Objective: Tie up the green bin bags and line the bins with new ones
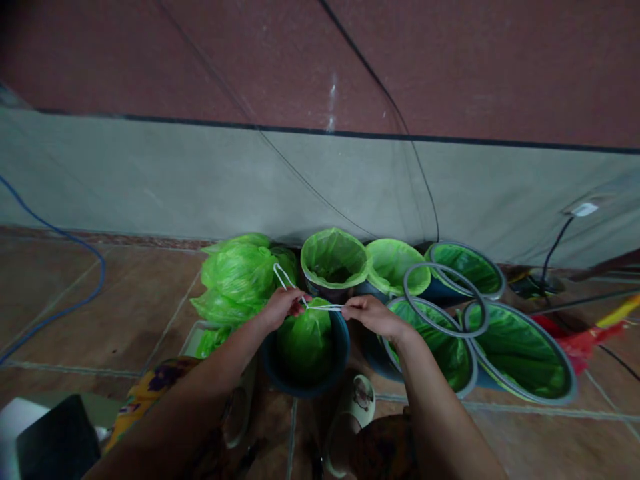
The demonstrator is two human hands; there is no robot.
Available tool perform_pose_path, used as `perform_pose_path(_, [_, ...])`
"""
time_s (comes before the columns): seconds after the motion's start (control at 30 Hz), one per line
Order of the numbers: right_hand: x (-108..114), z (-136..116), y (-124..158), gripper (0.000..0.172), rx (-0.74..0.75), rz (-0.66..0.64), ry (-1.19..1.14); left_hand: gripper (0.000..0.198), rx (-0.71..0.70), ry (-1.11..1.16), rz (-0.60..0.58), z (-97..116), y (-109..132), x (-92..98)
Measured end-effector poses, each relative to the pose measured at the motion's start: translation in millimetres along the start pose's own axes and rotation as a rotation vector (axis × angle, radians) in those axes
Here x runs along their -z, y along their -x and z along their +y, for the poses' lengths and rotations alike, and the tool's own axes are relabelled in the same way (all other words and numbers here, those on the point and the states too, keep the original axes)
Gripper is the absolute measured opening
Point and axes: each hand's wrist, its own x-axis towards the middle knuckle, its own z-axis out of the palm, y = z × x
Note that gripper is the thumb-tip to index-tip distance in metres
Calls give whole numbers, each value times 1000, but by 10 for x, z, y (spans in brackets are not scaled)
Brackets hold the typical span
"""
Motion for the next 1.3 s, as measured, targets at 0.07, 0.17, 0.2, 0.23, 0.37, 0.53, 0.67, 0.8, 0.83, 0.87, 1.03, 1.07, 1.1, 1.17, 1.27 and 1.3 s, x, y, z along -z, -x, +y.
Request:
perform_pose_path(0.07, [-29, -104, -3, 34, 49, 3, -40, 20, -14, 97, -63, -13, 30, -58])
perform_pose_path(0.17, [-98, -193, -26, 39, 92, -2, -80, 27, -97, 103, -161, -36, 59, -110])
perform_pose_path(0.2, [-132, -210, -38, 39, 102, -11, -116, 27, -129, 87, -206, -42, 63, -117])
perform_pose_path(0.23, [-172, -227, -53, 40, 113, -23, -159, 29, -159, 63, -260, -47, 65, -120])
perform_pose_path(0.37, [-339, -318, -136, 40, 171, -18, -287, 31, -270, -91, -393, -75, 56, -121])
perform_pose_path(0.53, [-481, -334, -261, 52, 24, 234, -572, 35, -321, -193, -350, -118, 19, -109])
perform_pose_path(0.67, [-614, -203, -318, 43, -122, 159, -458, 28, -336, -155, -298, -136, -16, -100])
perform_pose_path(0.8, [-693, -105, -335, 36, -21, 50, -366, 18, -292, -73, -190, -129, -31, -122])
perform_pose_path(0.83, [-691, -86, -340, 37, -19, 69, -361, 15, -259, -45, -164, -123, -28, -130])
perform_pose_path(0.87, [-681, -67, -346, 38, -29, 88, -348, 13, -219, -16, -144, -115, -22, -136])
perform_pose_path(1.03, [-619, -10, -354, 31, -59, 197, -195, 8, -3, 112, -142, -68, 36, -123])
perform_pose_path(1.07, [-616, -19, -347, 31, -55, 194, -190, 9, 35, 139, -144, -60, 47, -112])
perform_pose_path(1.1, [-618, -35, -337, 32, -51, 177, -197, 9, 68, 168, -143, -53, 56, -102])
perform_pose_path(1.17, [-629, -74, -316, 32, -42, 125, -230, 10, 118, 222, -131, -46, 66, -85])
perform_pose_path(1.27, [-648, -99, -303, 32, -29, 85, -251, 10, 137, 244, -106, -52, 61, -78])
perform_pose_path(1.3, [-653, -90, -304, 30, -33, 77, -243, 9, 109, 213, -91, -59, 56, -80])
